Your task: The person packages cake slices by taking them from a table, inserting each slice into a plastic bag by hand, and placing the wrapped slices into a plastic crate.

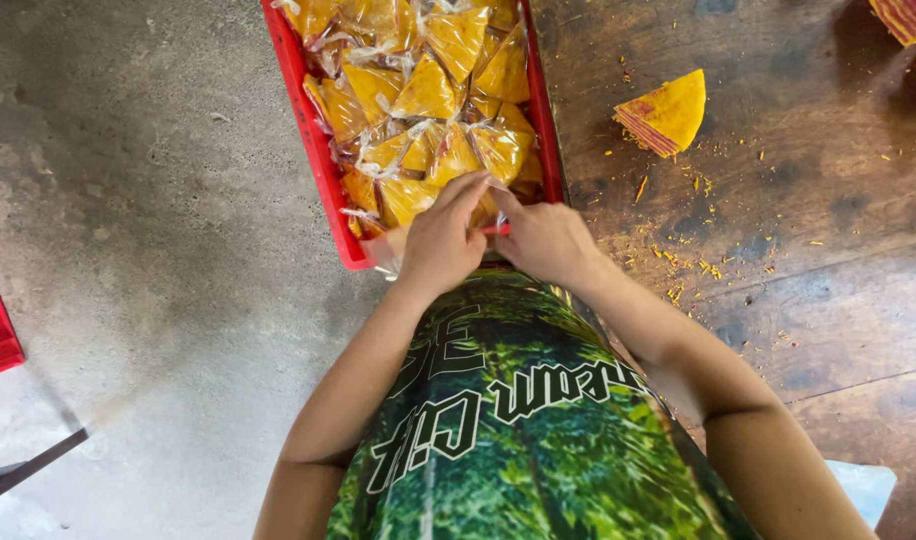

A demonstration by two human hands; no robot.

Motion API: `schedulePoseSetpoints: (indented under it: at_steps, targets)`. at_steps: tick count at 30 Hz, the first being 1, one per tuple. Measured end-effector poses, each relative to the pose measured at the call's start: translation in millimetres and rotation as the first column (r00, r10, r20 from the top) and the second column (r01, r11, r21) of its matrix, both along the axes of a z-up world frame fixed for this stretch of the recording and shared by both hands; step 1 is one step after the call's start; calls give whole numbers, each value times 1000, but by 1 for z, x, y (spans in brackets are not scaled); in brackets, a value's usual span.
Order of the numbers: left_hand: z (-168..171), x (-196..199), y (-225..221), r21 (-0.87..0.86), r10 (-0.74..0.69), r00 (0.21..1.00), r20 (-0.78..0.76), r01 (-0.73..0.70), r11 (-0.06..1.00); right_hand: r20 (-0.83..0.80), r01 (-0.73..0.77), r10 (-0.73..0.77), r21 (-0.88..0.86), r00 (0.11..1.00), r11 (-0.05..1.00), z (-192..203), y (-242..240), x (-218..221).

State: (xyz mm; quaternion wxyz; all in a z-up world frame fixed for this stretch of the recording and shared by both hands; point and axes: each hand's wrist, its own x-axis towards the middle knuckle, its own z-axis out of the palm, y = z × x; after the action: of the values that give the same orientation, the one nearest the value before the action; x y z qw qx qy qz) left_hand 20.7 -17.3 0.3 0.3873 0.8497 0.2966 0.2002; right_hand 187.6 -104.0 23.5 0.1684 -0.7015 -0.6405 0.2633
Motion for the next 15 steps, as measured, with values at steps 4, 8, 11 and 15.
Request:
schedulePoseSetpoints:
  at_steps: [4, 8, 11, 15]
  targets:
    - [2, -4, 23, -103, 5, 921, -389, -48, 994, 171, -195, 144, 336, 975, 922, -18, -8, 12]
    - [-11, -20, 27, 98, 16, 935, -355, 20, 995, -161, 163, -143, 114, 976, 980, -42, -17, 12]
    - [-3, -33, 26, -624, -129, 974, -186, -15, 782, -306, 139, -173, -129, 936, 982, -27, -22, 23]
    - [5, -18, 42, -392, -285, 943, 173, 331, 858, -633, 101, -195, -182, 749, 978, -8, 7, 30]
